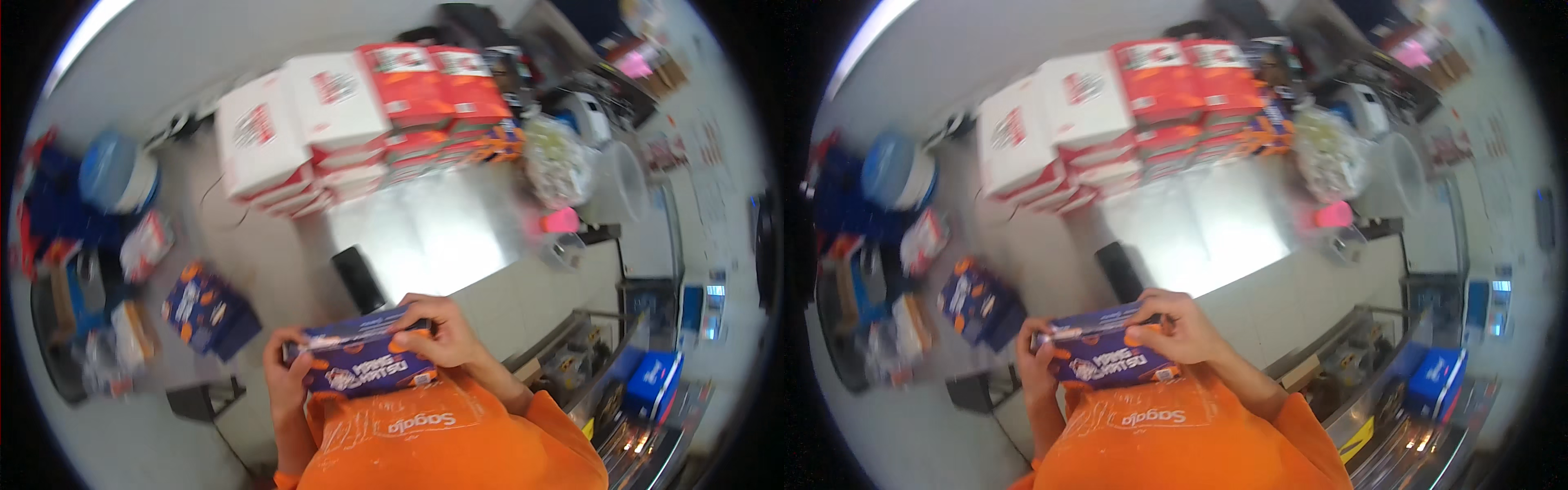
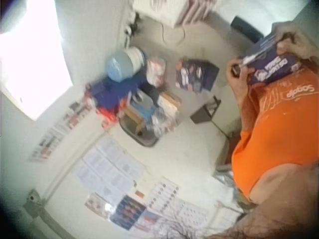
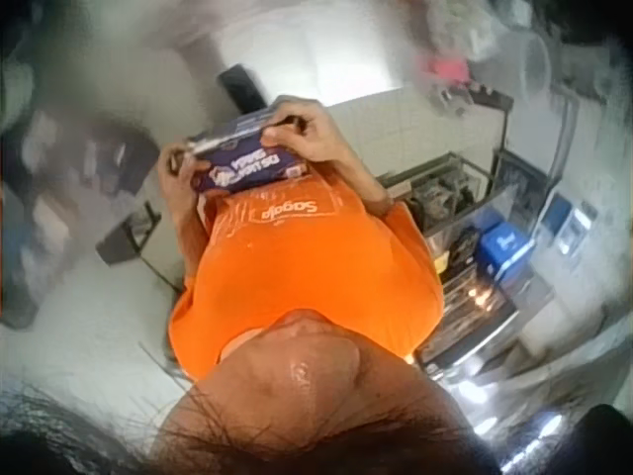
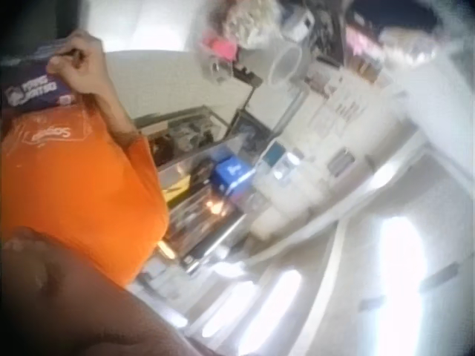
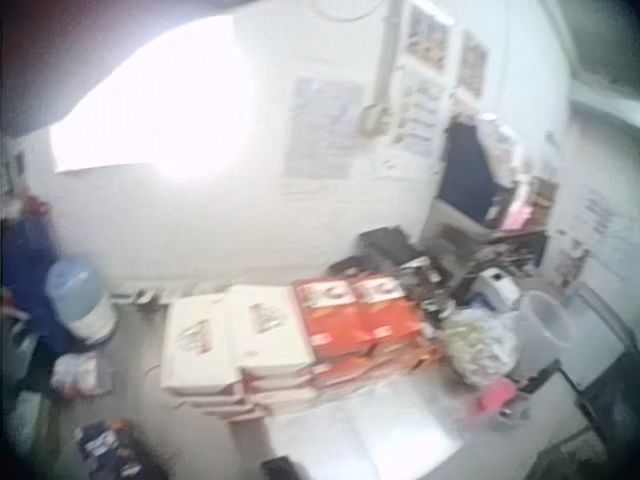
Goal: The person repeatedly picks up flat-packed cardboard boxes, folds them into rectangular shapes, and stacks them on a metal table. The person handles the boxes one at a time, folding the flaps to form the box structure before placing them in a growing pile.
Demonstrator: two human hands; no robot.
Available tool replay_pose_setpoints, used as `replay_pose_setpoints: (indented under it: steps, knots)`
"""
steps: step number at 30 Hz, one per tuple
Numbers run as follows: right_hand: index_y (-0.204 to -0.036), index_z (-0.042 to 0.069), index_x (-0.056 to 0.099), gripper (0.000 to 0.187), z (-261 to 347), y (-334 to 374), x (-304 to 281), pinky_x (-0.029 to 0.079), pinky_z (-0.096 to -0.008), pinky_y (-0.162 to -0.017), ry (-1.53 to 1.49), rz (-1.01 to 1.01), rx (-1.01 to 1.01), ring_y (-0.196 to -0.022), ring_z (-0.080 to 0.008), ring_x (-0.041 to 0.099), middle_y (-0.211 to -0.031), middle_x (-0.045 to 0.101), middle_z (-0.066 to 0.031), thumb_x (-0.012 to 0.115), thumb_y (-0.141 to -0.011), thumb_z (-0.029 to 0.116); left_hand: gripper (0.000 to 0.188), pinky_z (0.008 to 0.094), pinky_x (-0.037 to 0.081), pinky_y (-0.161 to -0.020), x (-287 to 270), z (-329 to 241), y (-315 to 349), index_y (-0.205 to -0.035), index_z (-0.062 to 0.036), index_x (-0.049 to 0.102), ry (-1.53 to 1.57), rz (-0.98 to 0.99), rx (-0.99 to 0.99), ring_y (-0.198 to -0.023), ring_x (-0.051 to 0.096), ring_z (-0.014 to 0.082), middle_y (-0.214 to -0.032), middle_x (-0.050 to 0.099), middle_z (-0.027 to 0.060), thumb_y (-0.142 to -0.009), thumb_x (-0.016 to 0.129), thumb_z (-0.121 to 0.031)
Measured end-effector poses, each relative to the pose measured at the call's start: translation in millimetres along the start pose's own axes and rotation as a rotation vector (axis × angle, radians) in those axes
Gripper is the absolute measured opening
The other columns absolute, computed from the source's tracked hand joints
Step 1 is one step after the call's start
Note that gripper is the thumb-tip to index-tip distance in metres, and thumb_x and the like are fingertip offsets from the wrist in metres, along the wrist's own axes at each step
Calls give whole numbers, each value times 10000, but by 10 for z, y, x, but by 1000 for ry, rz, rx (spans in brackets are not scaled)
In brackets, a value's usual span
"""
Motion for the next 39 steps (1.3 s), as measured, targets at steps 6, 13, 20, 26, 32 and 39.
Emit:
replay_pose_setpoints:
  steps: [6,13,20,26,32,39]
  knots:
    - [-1081,5,635,241,-25,414,-258,507,-260,-736,-196,-147,169,-841,-112,630,-903,663,-47,741,-894,113,269,225,486,-723,412,106,-353,-911,-44,561,56,252,35,-796,578,89,-987,575,26,-839,769,-199]
    - [-1061,21,624,189,-294,704,-1994,520,-266,-753,-85,-610,59,-824,-114,636,-930,694,-52,687,-895,86,534,321,520,-849,1753,129,-869,-1373,-37,459,207,452,21,-1024,613,175,-1230,574,116,-933,660,-264]
    - [-1041,-10,599,219,-697,-684,-4548,517,-266,-680,-627,-1165,-369,-800,-130,628,-951,636,-69,715,-910,122,290,356,516,-898,2367,330,-1046,-1237,-27,552,-18,254,83,-1040,614,202,-1101,630,105,-980,581,-158]
    - [-991,-13,642,314,-1836,-1677,-5361,541,-289,-631,-285,-1150,12,-715,-139,658,-848,678,-76,801,-829,202,219,319,535,-829,2408,615,-845,-1167,-32,581,30,-34,80,-931,636,180,-1036,646,93,-982,603,-148]
    - [-964,-64,723,514,-1744,-1579,-5162,543,-360,-753,438,-942,274,-847,-229,712,-829,727,-174,717,-869,442,211,311,545,-803,2406,877,-740,-1154,-39,592,69,-264,12,-898,651,178,-1006,661,93,-980,604,-157]
    - [-1120,-70,684,695,-2074,-1858,-5685,474,-387,-943,134,-919,220,-1090,-309,658,-1081,700,-246,534,-948,586,207,298,542,-808,2631,714,-979,-1147,-42,594,-101,-178,80,-891,638,162,-999,649,77,-982,614,-164]
Point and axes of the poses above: each hand's wrist, its own y-axis away from the middle knuckle, its own x-axis out of the palm, z = x × y, the point moved 2 cm from there along -y, towards the middle knuckle
